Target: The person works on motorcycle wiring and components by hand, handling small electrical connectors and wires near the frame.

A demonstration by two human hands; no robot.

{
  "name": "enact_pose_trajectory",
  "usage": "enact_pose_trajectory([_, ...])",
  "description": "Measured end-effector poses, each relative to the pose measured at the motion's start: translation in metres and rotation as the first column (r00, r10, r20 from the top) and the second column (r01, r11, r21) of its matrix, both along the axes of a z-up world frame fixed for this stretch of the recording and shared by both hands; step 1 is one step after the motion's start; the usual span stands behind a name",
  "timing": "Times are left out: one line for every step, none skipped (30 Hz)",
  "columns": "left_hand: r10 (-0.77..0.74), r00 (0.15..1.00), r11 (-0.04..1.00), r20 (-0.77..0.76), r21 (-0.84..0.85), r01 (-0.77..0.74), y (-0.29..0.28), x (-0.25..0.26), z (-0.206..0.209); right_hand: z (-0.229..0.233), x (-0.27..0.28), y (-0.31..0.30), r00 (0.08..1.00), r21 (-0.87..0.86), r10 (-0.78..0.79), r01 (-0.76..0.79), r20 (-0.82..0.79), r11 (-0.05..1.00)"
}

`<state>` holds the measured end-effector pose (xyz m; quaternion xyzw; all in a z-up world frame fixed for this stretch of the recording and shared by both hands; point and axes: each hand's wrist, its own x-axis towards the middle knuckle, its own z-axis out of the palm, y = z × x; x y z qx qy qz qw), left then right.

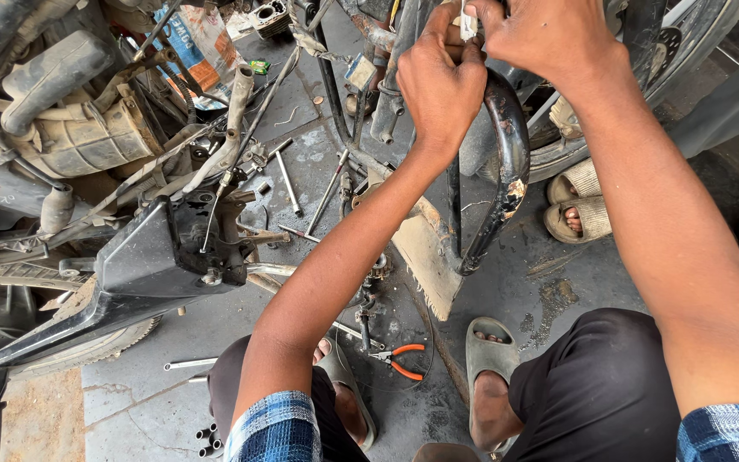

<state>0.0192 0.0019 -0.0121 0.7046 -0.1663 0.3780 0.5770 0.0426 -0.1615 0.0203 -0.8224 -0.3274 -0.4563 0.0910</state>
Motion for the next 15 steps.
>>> enact_pose_trajectory([-0.002, 1.000, 1.000, 0.011, -0.011, 0.002, 0.000, 0.000, 0.000, 0.000, 0.001, 0.001, 1.000, 0.004, -0.003, 0.003, 0.006, 1.000])
enact_pose_trajectory([-0.001, 1.000, 1.000, 0.011, -0.011, 0.001, 0.000, 0.000, -0.001, 0.000, 0.001, 0.003, 1.000, 0.008, -0.006, 0.006, 0.010, 1.000])
enact_pose_trajectory([0.004, 1.000, 1.000, 0.025, -0.022, -0.004, 0.000, 0.000, -0.001, 0.000, 0.000, 0.004, 1.000, 0.007, -0.006, 0.006, 0.020, 1.000])
enact_pose_trajectory([0.008, 0.999, 0.999, 0.039, -0.033, -0.007, -0.001, 0.000, -0.001, 0.000, 0.000, 0.005, 1.000, 0.007, -0.008, 0.008, 0.025, 1.000])
enact_pose_trajectory([0.007, 0.999, 0.999, 0.039, -0.034, -0.006, -0.001, -0.001, 0.000, 0.000, -0.001, 0.006, 1.000, 0.006, -0.009, 0.009, 0.030, 1.000])
enact_pose_trajectory([0.021, 0.999, 1.000, 0.024, -0.021, -0.021, 0.000, -0.001, 0.001, 0.000, -0.001, 0.008, 0.997, 0.006, -0.031, 0.031, 0.068, 1.000])
enact_pose_trajectory([0.036, 0.999, 0.999, 0.010, -0.008, -0.036, 0.001, -0.001, 0.002, 0.000, -0.001, 0.009, 0.995, 0.007, -0.042, 0.042, 0.087, 0.999])
enact_pose_trajectory([0.035, 0.999, 0.999, 0.010, -0.008, -0.035, 0.001, -0.002, 0.003, 0.000, -0.001, 0.011, 0.993, 0.007, -0.053, 0.053, 0.105, 0.999])
enact_pose_trajectory([0.039, 0.999, 0.999, 0.000, -0.002, -0.039, 0.001, -0.003, 0.003, -0.001, 0.000, 0.013, 0.992, 0.014, -0.070, 0.069, 0.108, 0.998])
enact_pose_trajectory([0.044, 0.999, 0.999, -0.011, 0.003, -0.044, 0.001, -0.003, 0.003, -0.001, 0.001, 0.013, 0.991, 0.018, -0.078, 0.076, 0.110, 0.997])
enact_pose_trajectory([0.045, 0.999, 0.999, -0.011, 0.003, -0.045, 0.001, -0.004, 0.003, -0.002, 0.001, 0.014, 0.990, 0.021, -0.086, 0.084, 0.112, 0.996])
enact_pose_trajectory([0.050, 0.999, 0.999, 0.015, -0.002, -0.050, 0.001, -0.004, 0.003, -0.002, 0.002, 0.014, 0.990, 0.027, -0.105, 0.103, 0.091, 0.994])
enact_pose_trajectory([0.055, 0.998, 0.998, 0.040, -0.007, -0.055, 0.002, -0.004, 0.003, -0.003, 0.002, 0.014, 0.990, 0.033, -0.124, 0.122, 0.070, 0.992])
enact_pose_trajectory([0.056, 0.998, 0.998, 0.041, -0.007, -0.055, 0.002, -0.004, 0.004, -0.003, 0.003, 0.014, 0.990, 0.034, -0.123, 0.121, 0.070, 0.992])
enact_pose_trajectory([0.061, 0.998, 0.998, 0.030, -0.001, -0.061, 0.002, -0.004, 0.004, -0.003, 0.004, 0.015, 0.986, 0.026, -0.145, 0.143, 0.081, 0.989])
